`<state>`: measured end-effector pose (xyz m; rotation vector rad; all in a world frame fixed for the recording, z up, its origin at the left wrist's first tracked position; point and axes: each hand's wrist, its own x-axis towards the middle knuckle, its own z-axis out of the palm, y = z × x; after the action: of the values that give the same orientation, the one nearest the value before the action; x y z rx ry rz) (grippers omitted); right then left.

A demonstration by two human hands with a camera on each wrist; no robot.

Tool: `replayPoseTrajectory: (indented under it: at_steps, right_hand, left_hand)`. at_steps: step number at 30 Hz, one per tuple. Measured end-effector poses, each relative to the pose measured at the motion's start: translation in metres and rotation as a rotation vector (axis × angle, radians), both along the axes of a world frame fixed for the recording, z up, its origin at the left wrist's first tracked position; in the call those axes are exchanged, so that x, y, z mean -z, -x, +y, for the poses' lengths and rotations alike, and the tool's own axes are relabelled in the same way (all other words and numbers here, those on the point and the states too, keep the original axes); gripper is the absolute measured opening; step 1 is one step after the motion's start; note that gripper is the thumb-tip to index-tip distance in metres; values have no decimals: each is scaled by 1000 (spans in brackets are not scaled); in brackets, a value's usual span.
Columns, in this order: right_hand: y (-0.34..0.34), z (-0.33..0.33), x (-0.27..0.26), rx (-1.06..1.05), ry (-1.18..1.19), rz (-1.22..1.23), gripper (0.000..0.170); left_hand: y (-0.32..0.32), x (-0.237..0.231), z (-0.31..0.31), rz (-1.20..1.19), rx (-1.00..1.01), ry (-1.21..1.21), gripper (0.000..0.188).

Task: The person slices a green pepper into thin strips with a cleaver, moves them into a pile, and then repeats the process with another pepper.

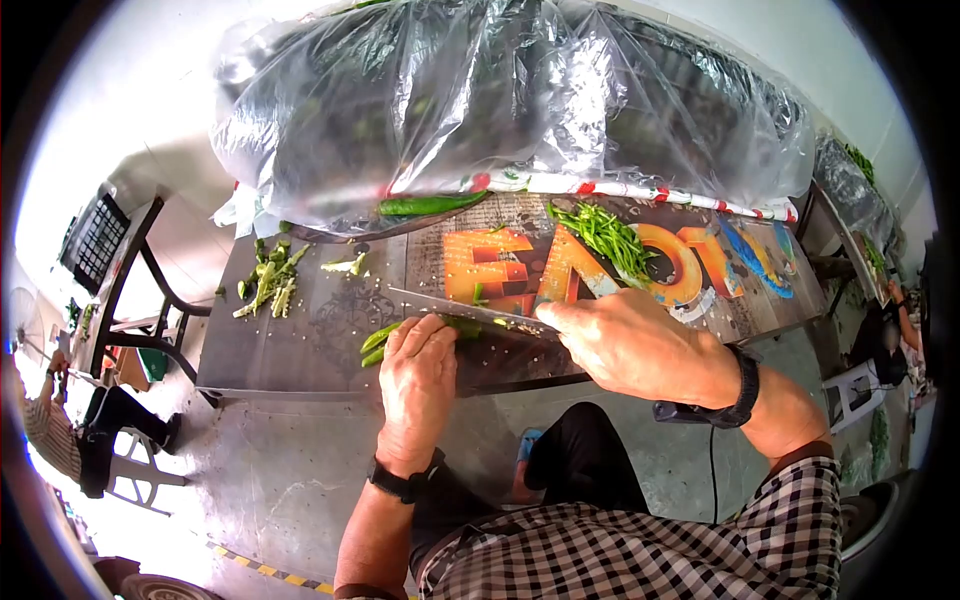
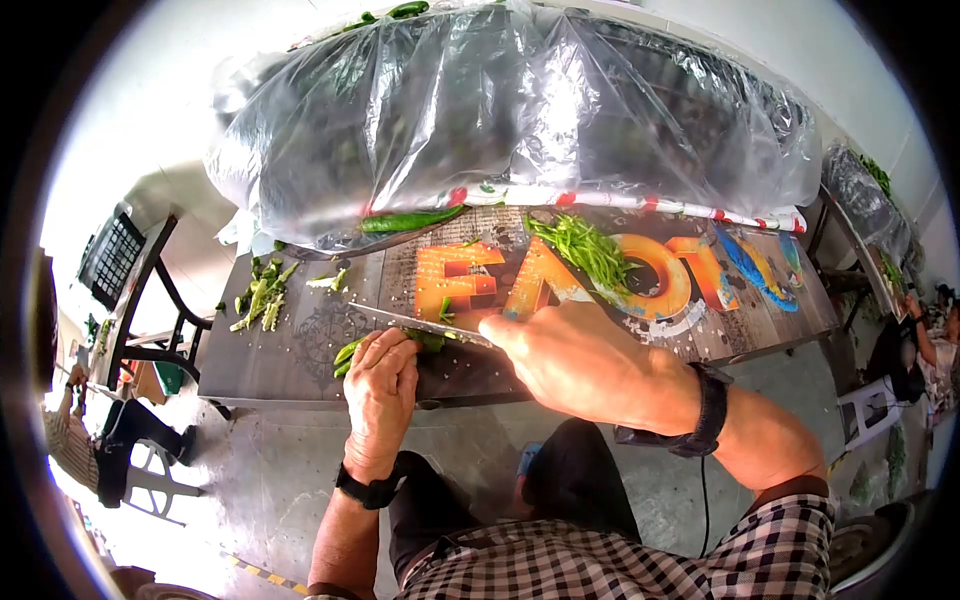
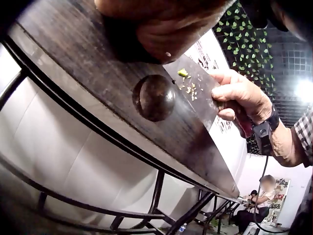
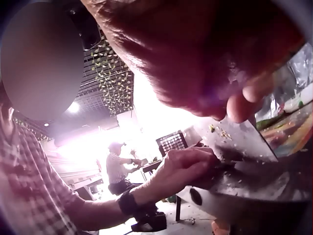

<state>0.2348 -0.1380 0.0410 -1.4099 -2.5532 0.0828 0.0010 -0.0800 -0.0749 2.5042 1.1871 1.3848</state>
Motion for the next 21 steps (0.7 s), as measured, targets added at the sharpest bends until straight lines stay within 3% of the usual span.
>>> replayPoseTrajectory:
  at_steps: [4,7,21]
  right_hand:
    - [-2,0,-4,16,-1,-11,35]
    - [2,1,-7,-39,-20,74,25]
    - [18,-5,-7,7,-13,-43,16]
  left_hand:
    - [0,0,0,-12,8,9,25]
    - [0,1,1,-5,-6,5,25]
    - [1,1,0,25,-21,34,25]
